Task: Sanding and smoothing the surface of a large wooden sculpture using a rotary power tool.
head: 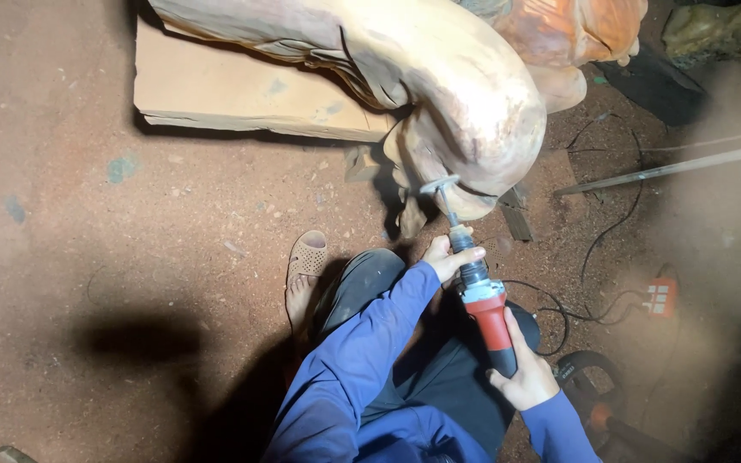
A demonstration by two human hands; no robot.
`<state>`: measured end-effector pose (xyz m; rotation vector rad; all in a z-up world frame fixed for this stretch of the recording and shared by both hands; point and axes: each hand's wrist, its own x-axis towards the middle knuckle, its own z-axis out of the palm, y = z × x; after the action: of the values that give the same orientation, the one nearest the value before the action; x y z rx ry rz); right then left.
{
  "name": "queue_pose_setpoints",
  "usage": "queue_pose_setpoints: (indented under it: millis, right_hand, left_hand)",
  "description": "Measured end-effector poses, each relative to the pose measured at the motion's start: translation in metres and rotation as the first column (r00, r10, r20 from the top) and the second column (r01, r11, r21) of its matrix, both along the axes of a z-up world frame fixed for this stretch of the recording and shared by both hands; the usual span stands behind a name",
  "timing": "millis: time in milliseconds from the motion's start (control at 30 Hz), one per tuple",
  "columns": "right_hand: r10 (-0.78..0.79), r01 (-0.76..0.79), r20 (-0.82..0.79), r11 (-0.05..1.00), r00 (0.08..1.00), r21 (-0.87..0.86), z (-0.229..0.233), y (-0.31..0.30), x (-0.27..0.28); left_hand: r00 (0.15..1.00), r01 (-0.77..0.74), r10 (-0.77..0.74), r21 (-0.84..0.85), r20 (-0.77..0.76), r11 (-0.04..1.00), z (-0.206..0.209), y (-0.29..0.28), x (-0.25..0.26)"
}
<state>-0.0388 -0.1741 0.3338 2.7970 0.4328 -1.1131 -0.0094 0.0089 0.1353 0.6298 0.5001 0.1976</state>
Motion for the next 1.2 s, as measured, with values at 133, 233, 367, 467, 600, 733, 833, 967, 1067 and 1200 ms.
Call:
queue_pose_setpoints:
  millis: [133, 233, 367, 467, 600, 733, 833, 967, 1067, 1200]
  right_hand:
    - [0.020, -0.019, -0.003, 1.000, 1.000, 0.014, -0.005, 0.014, 0.000]
    - [0.023, -0.023, -0.017, 0.999, 1.000, 0.050, -0.003, 0.022, -0.002]
    - [-0.012, 0.014, -0.023, 0.997, 1.000, 0.080, 0.001, 0.017, -0.006]
    - [0.022, -0.021, -0.009, 0.999, 1.000, 0.036, -0.003, 0.012, -0.002]
    - [0.060, -0.060, -0.006, 0.998, 0.998, 0.019, 0.000, 0.022, 0.000]
    - [0.080, -0.080, 0.009, 0.996, 0.997, 0.032, 0.000, 0.038, 0.002]
    - [0.122, -0.122, 0.003, 0.992, 0.992, 0.026, -0.006, 0.046, 0.004]
    - [0.128, -0.128, 0.008, 0.987, 0.992, 0.093, -0.016, 0.044, 0.005]
    - [0.119, -0.118, 0.000, 0.990, 0.993, 0.080, -0.003, 0.048, -0.006]
    - [0.008, -0.007, -0.022, 0.999, 1.000, 0.035, 0.014, 0.031, -0.018]
  left_hand:
    - [0.995, -0.013, 0.039, 0.279, -0.089, 0.960, -0.009, 0.019, -0.002]
    - [0.993, -0.110, 0.118, 0.328, -0.005, 0.938, -0.009, 0.026, -0.002]
    - [0.994, -0.043, 0.070, 0.293, -0.084, 0.955, 0.006, 0.026, -0.008]
    - [0.996, 0.011, 0.015, 0.290, -0.088, 0.957, 0.012, 0.030, -0.009]
    - [0.992, 0.008, 0.035, 0.336, -0.122, 0.942, 0.015, 0.038, -0.012]
    - [0.964, 0.058, 0.047, 0.379, -0.262, 0.924, 0.029, 0.055, -0.019]
    - [0.954, 0.030, 0.085, 0.373, -0.288, 0.927, 0.017, 0.062, -0.015]
    - [0.915, 0.066, 0.107, 0.406, -0.388, 0.912, -0.021, 0.063, -0.003]
    - [0.916, 0.109, 0.068, 0.410, -0.396, 0.906, 0.015, 0.067, -0.018]
    - [0.934, 0.219, -0.072, 0.402, -0.349, 0.889, 0.049, 0.053, -0.029]
